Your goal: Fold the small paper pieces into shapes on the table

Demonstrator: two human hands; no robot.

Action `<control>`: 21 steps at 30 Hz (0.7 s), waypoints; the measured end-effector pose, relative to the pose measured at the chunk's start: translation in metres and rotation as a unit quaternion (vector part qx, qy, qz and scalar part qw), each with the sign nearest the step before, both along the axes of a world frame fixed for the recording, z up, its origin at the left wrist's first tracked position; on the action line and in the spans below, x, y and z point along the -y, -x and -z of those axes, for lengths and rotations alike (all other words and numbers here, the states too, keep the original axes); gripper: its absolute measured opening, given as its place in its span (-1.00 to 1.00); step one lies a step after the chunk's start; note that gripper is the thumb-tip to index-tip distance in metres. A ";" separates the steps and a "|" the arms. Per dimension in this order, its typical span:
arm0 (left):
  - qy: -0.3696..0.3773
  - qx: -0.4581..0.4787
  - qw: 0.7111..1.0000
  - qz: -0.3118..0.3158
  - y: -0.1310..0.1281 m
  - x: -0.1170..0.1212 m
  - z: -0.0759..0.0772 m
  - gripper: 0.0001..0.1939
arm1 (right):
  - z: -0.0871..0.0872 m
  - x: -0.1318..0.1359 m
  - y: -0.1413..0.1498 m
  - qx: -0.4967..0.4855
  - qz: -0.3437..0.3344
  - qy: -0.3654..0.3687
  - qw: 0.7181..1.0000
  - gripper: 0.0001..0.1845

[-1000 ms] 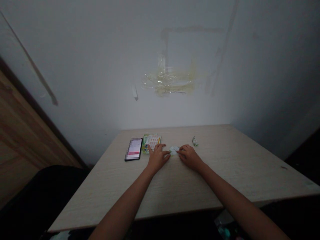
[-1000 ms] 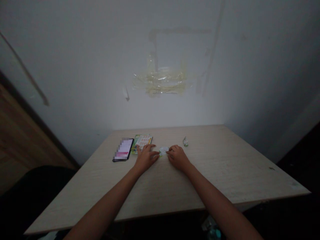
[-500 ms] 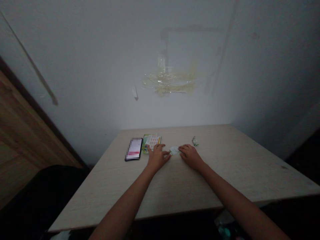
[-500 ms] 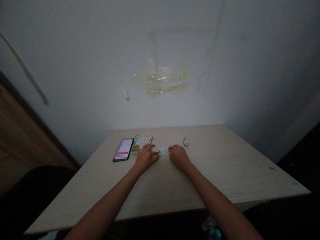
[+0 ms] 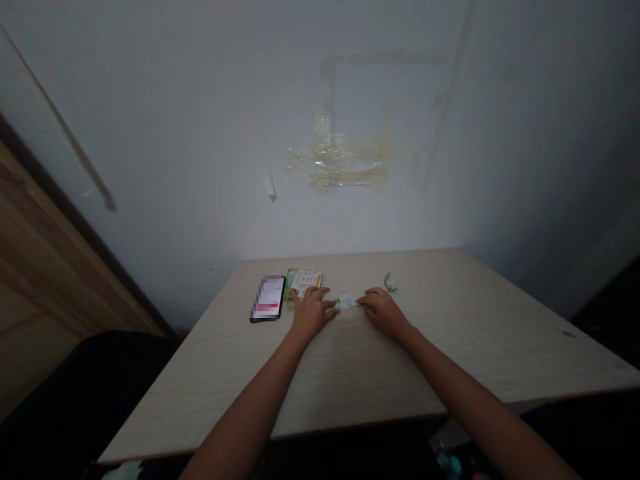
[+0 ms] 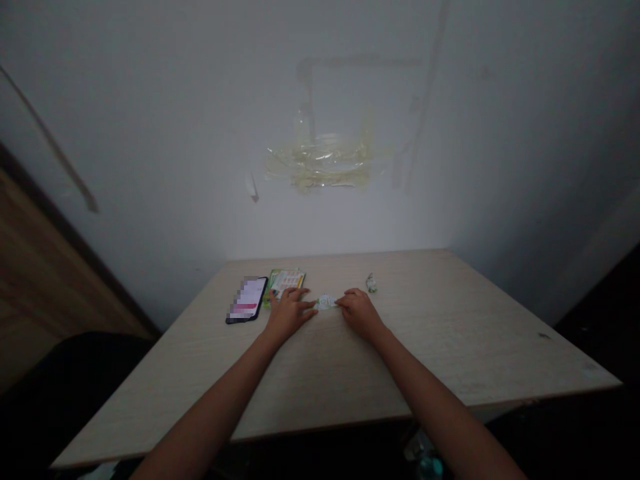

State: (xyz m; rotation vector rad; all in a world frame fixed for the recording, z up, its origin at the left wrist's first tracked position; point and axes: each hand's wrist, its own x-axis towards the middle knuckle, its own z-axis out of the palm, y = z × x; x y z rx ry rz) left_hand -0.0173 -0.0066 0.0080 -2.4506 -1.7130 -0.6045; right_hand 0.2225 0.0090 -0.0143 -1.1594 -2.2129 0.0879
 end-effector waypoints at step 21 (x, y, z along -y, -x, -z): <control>-0.031 -0.022 0.998 0.044 -0.003 -0.003 -0.004 -0.84 | 0.008 -0.012 -0.006 -0.063 -0.013 0.026 0.998 -0.78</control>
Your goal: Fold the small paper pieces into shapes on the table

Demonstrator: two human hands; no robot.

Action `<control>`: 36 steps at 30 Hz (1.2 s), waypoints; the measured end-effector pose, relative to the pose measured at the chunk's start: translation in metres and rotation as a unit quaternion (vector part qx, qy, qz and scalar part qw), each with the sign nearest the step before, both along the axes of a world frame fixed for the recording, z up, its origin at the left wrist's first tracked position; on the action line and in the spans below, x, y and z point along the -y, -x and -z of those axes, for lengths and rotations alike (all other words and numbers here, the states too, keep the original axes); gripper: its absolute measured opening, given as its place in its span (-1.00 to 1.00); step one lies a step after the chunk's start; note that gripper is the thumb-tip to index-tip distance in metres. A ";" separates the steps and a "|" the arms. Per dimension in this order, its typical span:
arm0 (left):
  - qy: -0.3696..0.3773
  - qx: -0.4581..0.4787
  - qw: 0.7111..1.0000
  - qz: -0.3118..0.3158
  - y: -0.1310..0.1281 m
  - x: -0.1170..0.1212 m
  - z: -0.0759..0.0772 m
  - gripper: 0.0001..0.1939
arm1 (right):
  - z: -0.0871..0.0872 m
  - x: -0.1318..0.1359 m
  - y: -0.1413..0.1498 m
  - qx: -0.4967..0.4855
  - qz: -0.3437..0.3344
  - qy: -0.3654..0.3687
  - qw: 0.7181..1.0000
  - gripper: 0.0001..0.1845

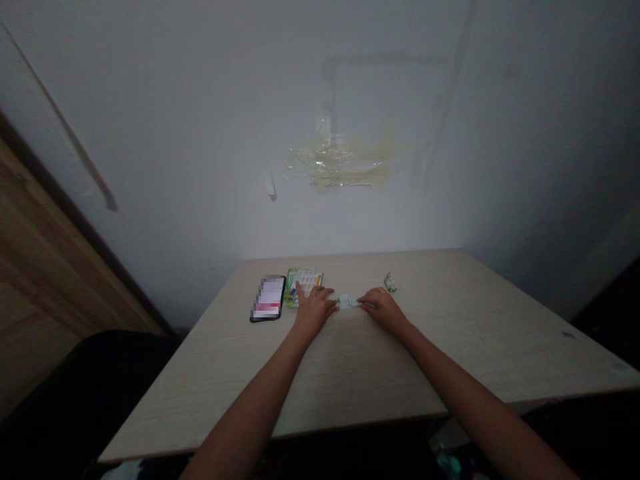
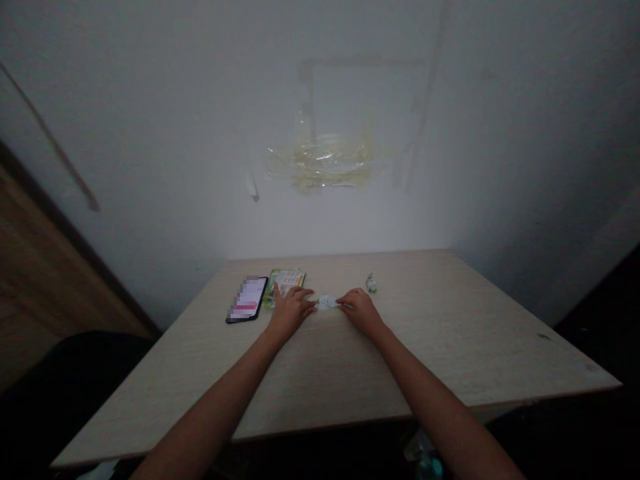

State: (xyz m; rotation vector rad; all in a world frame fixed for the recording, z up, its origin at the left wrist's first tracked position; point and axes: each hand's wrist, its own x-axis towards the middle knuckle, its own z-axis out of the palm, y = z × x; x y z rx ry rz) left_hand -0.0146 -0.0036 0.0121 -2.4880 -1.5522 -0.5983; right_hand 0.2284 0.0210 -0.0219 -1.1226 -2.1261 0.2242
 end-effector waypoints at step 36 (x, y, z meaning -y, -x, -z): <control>0.006 -0.001 0.997 0.074 0.015 -0.016 0.011 -0.80 | -0.023 0.014 0.011 0.156 0.029 -0.074 0.985 -0.86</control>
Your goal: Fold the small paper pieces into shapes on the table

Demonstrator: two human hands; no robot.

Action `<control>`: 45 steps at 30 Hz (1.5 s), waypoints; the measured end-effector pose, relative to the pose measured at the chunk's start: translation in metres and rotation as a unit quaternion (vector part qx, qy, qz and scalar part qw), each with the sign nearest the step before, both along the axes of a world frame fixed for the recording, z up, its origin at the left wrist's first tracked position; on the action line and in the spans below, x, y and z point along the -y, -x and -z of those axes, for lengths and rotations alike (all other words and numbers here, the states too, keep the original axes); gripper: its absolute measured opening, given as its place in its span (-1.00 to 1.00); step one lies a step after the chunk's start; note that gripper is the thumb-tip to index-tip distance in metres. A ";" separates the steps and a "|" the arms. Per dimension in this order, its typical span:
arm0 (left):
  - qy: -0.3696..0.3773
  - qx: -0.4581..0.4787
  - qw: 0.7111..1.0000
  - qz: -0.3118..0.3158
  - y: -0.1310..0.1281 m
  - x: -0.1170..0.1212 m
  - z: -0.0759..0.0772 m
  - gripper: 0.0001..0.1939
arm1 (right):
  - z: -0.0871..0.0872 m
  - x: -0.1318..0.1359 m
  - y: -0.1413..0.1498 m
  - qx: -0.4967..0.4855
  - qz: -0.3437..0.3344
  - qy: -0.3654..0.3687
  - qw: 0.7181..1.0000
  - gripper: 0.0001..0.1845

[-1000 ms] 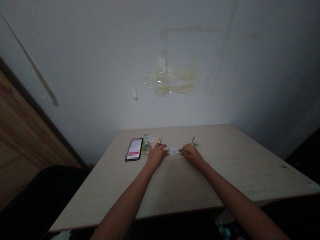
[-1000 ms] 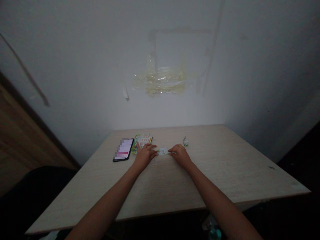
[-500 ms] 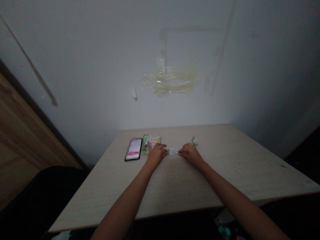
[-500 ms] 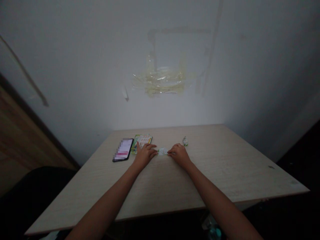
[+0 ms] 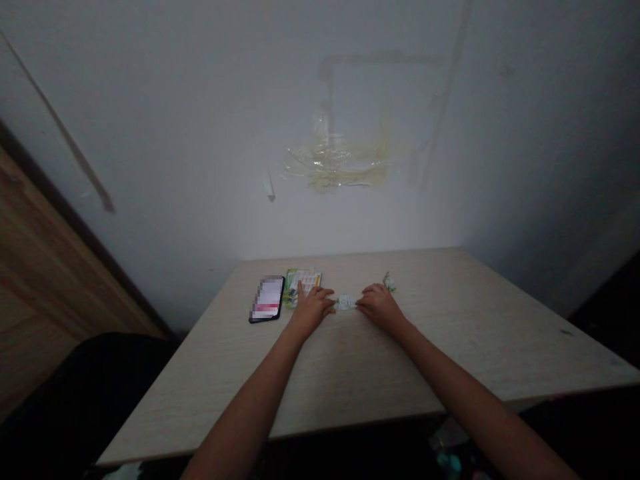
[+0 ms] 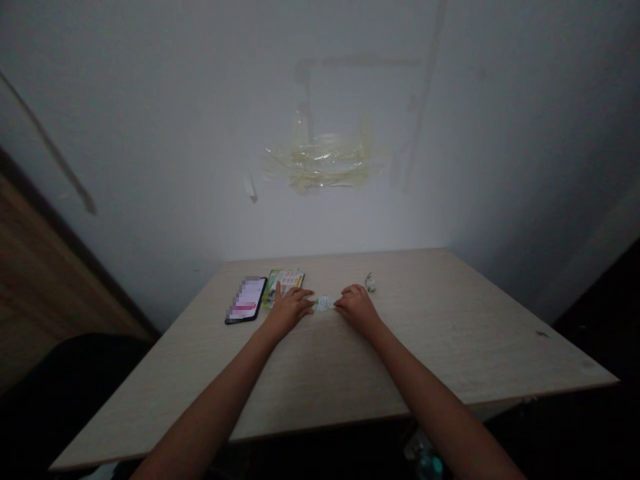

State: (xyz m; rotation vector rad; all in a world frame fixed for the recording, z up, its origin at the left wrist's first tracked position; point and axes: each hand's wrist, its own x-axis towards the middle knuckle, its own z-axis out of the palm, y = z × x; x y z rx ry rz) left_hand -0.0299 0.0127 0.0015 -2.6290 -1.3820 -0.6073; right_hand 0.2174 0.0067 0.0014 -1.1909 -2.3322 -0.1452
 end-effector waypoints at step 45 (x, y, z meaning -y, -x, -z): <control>0.055 0.118 0.987 -0.097 -0.018 0.006 0.003 -0.84 | 0.014 -0.006 0.007 -0.151 0.048 0.083 0.984 -0.81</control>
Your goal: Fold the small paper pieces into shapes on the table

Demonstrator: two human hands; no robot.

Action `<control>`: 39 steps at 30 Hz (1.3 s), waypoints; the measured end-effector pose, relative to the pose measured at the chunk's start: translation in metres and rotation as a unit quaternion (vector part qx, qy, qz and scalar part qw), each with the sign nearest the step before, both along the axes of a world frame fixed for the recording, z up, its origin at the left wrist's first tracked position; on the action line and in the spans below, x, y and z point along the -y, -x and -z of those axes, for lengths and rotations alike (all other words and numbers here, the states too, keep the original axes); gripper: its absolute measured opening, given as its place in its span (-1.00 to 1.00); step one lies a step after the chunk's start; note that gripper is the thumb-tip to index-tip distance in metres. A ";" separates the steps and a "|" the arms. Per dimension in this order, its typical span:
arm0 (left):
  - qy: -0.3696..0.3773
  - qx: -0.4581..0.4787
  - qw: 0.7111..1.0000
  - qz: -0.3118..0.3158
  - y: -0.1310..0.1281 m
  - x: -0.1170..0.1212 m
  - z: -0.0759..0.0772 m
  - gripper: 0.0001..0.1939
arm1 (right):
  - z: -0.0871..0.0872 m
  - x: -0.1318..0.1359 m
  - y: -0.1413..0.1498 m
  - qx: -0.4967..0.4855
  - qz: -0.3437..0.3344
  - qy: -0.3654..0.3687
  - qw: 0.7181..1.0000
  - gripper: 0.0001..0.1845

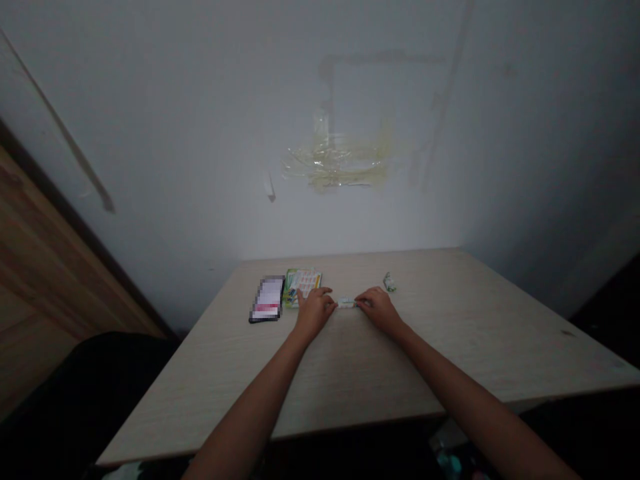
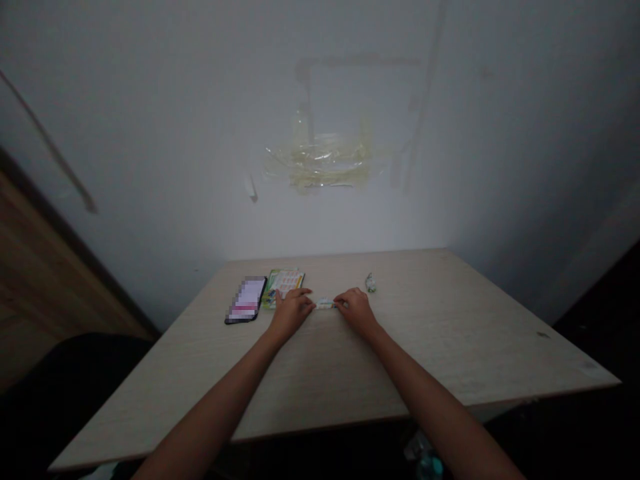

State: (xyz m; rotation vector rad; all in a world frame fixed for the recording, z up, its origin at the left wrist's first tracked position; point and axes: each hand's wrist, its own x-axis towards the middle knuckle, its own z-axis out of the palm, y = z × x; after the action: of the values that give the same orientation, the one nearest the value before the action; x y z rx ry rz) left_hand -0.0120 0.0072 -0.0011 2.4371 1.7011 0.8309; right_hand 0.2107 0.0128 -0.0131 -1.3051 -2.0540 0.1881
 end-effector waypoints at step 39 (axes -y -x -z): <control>0.040 -0.041 0.991 0.118 -0.001 0.003 -0.003 -0.59 | -0.002 0.005 0.013 0.035 0.097 0.038 0.994 -0.82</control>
State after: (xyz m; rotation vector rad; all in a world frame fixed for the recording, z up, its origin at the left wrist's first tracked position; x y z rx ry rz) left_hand -0.0108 0.0042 0.0020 2.5830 1.4002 0.6290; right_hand 0.1973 0.0076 -0.0107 -1.5690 -1.9801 0.1356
